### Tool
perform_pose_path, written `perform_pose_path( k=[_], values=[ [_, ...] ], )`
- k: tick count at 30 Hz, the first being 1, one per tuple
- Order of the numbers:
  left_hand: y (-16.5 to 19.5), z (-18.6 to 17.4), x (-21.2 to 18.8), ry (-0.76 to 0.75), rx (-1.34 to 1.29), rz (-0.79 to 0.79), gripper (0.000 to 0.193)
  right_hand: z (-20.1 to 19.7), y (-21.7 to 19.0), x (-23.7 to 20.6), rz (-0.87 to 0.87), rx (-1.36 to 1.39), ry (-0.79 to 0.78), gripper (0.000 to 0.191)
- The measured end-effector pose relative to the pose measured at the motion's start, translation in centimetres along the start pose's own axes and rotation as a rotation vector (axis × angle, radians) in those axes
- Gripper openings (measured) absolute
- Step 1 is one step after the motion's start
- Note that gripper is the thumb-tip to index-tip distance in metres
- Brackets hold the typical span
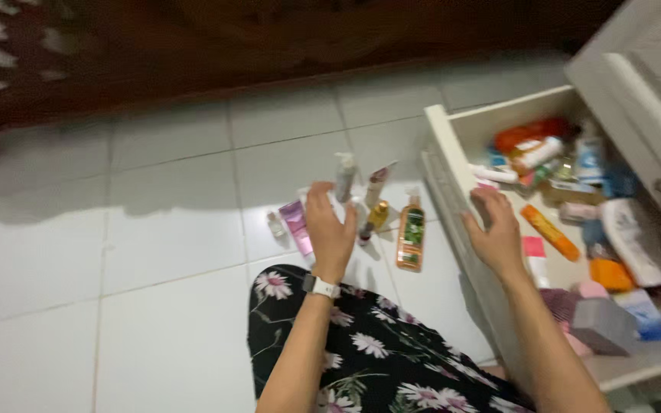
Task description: The person sits on the floor in front of a white dresser and empties its drawers. They first remove cables, chargers and hair ties, untangle and coil the cables on the floor, then open a cosmetics drawer and take out bottles and tubes, arranging them in groups on the floor.
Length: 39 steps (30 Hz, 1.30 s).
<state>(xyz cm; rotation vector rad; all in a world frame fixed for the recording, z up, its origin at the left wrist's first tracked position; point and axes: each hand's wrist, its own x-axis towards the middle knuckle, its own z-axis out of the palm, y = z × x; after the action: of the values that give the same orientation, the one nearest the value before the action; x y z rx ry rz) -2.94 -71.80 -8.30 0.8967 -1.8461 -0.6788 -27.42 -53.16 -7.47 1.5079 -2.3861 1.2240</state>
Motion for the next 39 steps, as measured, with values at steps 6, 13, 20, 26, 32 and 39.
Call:
perform_pose_path(
  k=[6, 13, 20, 26, 32, 39],
  values=[
    [9.6, 8.0, -4.4, -0.407, -0.31, 0.215, 0.032, -1.3, 5.8, -2.6, 0.497, 0.631, 0.156, 0.017],
    [14.6, 14.1, -8.9, -0.69, -0.128, 0.522, 0.028, -6.9, 11.6, -6.3, 0.572, 0.117, 0.153, 0.017],
    [14.7, 14.6, -10.9, -0.669, -0.117, 0.51, 0.026, -9.3, 13.3, -9.2, 0.696, -0.297, 0.163, 0.023],
    [15.5, 14.5, -11.5, -0.674, -0.096, 0.487, 0.026, -8.0, 10.9, -9.3, 0.766, -0.523, -0.2, 0.065],
    [17.3, 14.6, -10.9, -0.602, -0.131, 0.414, 0.037, -9.2, 7.9, -8.4, 0.672, 0.324, 0.227, 0.044],
    [17.3, 15.4, -9.2, -0.589, -0.495, -0.145, 0.03, -8.5, 4.8, -8.1, 0.119, 0.856, 0.042, 0.041]
  ],
)
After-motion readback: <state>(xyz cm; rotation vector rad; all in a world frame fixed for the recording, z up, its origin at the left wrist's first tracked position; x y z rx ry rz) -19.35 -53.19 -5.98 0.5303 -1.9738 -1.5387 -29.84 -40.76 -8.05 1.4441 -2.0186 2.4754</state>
